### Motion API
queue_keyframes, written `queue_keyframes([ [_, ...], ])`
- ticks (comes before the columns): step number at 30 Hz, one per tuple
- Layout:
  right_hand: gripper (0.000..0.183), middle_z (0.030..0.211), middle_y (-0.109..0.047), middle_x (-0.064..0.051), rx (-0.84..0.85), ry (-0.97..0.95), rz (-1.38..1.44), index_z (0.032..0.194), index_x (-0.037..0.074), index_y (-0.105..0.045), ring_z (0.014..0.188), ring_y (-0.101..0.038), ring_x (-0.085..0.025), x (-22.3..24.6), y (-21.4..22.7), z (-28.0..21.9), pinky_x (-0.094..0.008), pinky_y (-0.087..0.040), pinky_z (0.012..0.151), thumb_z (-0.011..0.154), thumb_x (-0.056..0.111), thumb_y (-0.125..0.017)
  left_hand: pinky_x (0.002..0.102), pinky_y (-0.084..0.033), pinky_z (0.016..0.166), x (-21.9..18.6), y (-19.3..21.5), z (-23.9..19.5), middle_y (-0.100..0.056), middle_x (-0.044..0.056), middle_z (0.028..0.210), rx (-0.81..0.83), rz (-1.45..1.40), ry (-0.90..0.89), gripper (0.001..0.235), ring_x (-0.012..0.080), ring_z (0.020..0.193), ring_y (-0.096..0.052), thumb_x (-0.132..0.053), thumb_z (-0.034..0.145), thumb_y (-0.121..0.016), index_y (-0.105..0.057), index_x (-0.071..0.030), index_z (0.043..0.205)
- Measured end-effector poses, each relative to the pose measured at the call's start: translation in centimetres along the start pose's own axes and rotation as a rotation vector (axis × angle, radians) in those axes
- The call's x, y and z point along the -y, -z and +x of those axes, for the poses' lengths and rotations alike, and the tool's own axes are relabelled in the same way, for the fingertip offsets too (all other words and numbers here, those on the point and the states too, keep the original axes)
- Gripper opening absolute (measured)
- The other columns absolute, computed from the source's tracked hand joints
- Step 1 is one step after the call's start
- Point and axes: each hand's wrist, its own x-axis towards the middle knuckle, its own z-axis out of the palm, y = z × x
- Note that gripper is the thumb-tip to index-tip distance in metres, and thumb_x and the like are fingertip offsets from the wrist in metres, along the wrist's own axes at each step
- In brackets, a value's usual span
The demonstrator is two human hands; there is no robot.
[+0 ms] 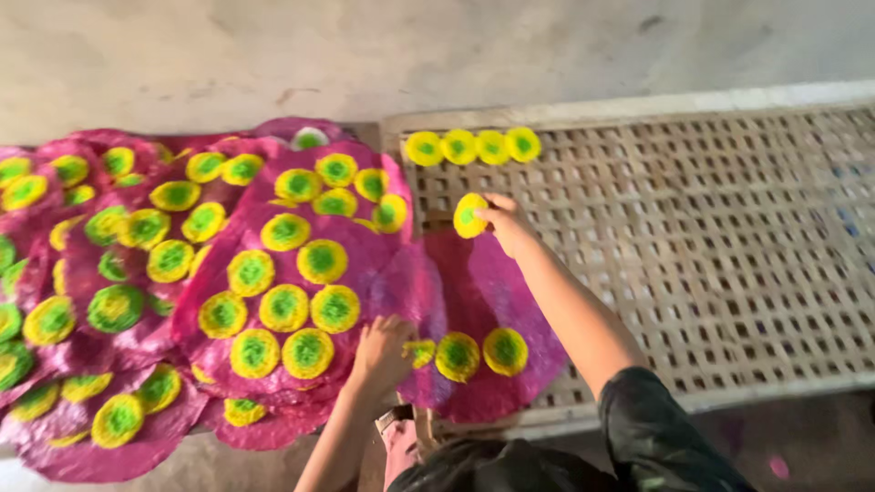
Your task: The person arranges small, round, yellow and green decorations onto a woven tray. They pick up the items from a pile on a pink cloth and place them in neat rows on the tray.
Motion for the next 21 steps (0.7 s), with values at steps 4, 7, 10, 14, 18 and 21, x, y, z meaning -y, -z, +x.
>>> queue_keyframes([
  [4,0.043,0.112,-0.073,-0.007,0.057,-0.056,0.223,0.125,0.005,-0.067,0.104,-0.069,-0.021,0.3,-4.7,8.4,-0.037,-0.058,0.087,0.083,0.009,-0.071,0.046,-0.045,0.091,0.4,2.9,-2.5,-0.067,0.007,0.101,-0.073,-0.204,0.021,0.026,0.0284,0.107,-0.06,-0.01,0.071,-0.07,-0.068,-0.008,0.097],
  [7,0.042,0.116,-0.073,-0.008,-0.011,0.052,0.043,0.124,0.007,-0.069,0.108,-0.069,-0.022,-0.5,-7.2,11.6,-0.037,-0.056,0.09,0.082,0.009,-0.072,0.04,-0.051,0.082,1.3,4.7,-3.8,-0.068,0.009,0.088,-0.125,-0.443,0.082,0.021,0.025,0.091,-0.066,-0.007,0.073,-0.068,-0.066,-0.005,0.093],
  [10,0.037,0.116,-0.074,-0.013,-0.221,0.256,-0.523,0.12,0.008,-0.07,0.108,-0.069,-0.026,-1.8,-9.0,13.1,-0.038,-0.054,0.093,0.084,0.012,-0.074,0.035,-0.053,0.068,2.6,5.8,-3.9,-0.065,0.011,0.08,-0.188,-0.584,0.147,0.024,0.0226,0.075,-0.065,-0.006,0.072,-0.069,-0.064,-0.003,0.095],
  [14,0.033,0.109,-0.074,-0.015,-0.373,0.378,-0.861,0.114,0.011,-0.071,0.103,-0.07,-0.03,-2.0,-9.5,12.7,-0.04,-0.054,0.09,0.082,0.017,-0.078,0.033,-0.05,0.06,3.8,5.8,-2.4,-0.068,0.011,0.079,-0.099,-0.757,0.351,0.022,0.0197,0.066,-0.062,-0.008,0.079,-0.066,-0.065,-0.004,0.101],
  [18,0.048,0.102,-0.07,-0.024,-0.48,0.793,-1.13,0.11,0.003,-0.071,0.094,-0.066,-0.042,1.3,-10.0,9.0,-0.05,-0.053,0.081,0.066,0.014,-0.088,0.033,-0.054,0.067,3.5,4.8,1.4,-0.069,0.012,0.086,-0.35,-0.713,0.267,0.027,0.0189,0.075,-0.065,-0.008,0.081,-0.071,-0.066,-0.003,0.107],
  [21,0.043,0.106,-0.071,-0.022,0.082,0.319,-0.493,0.115,0.001,-0.069,0.095,-0.069,-0.035,2.9,-11.0,2.2,-0.046,-0.057,0.084,0.082,0.029,-0.073,0.036,-0.057,0.071,1.5,4.6,5.9,-0.074,0.011,0.094,-0.452,-0.527,0.33,0.026,0.0216,0.078,-0.072,-0.012,0.082,-0.074,-0.068,-0.006,0.107],
])
